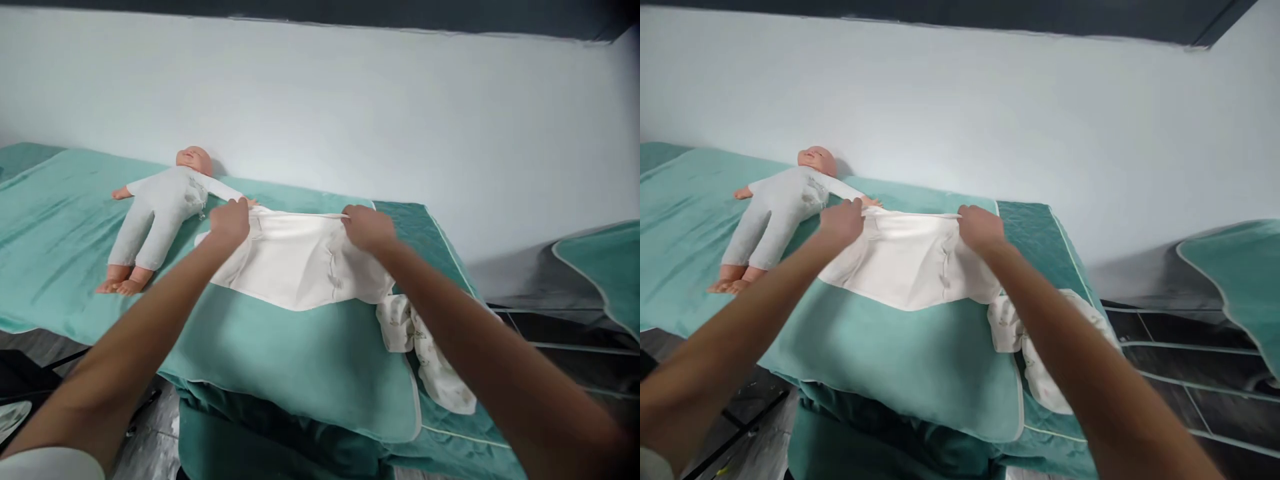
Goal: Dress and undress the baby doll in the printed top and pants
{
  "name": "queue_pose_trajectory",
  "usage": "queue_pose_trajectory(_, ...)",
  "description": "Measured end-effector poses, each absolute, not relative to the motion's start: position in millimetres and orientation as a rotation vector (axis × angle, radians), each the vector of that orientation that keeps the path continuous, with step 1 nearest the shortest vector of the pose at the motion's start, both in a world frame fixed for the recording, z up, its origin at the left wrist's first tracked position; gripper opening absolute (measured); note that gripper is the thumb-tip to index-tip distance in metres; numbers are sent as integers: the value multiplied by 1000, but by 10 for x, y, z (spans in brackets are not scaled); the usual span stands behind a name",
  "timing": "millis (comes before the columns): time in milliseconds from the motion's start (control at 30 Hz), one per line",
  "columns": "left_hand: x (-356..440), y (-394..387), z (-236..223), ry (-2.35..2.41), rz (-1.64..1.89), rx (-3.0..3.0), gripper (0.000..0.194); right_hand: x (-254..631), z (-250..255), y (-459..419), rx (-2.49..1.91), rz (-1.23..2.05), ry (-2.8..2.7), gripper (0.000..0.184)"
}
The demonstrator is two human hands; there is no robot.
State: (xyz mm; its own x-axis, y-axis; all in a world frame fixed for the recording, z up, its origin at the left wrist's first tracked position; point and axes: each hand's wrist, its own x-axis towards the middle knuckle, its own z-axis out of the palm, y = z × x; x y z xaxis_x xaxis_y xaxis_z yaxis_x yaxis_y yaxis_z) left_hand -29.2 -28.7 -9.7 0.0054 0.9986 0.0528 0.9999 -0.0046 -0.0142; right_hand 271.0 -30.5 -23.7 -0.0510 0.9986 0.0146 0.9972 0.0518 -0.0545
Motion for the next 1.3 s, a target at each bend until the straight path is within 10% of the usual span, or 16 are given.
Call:
queue_pose_trajectory(300,323,-339,-1033,-2018,-304,-2530,48,1876,-1286,-465,-1880,101,-2070,51)
queue_pose_trajectory(667,381,130,-1136,-2289,-405,-2267,70,1984,-1254,-64,-2047,-76,-2061,65)
queue_pose_trajectory(1300,-157,-1161,-1134,-1433,-413,-2653,41,2492,-1272,-1506,-1328,-283,-2396,31)
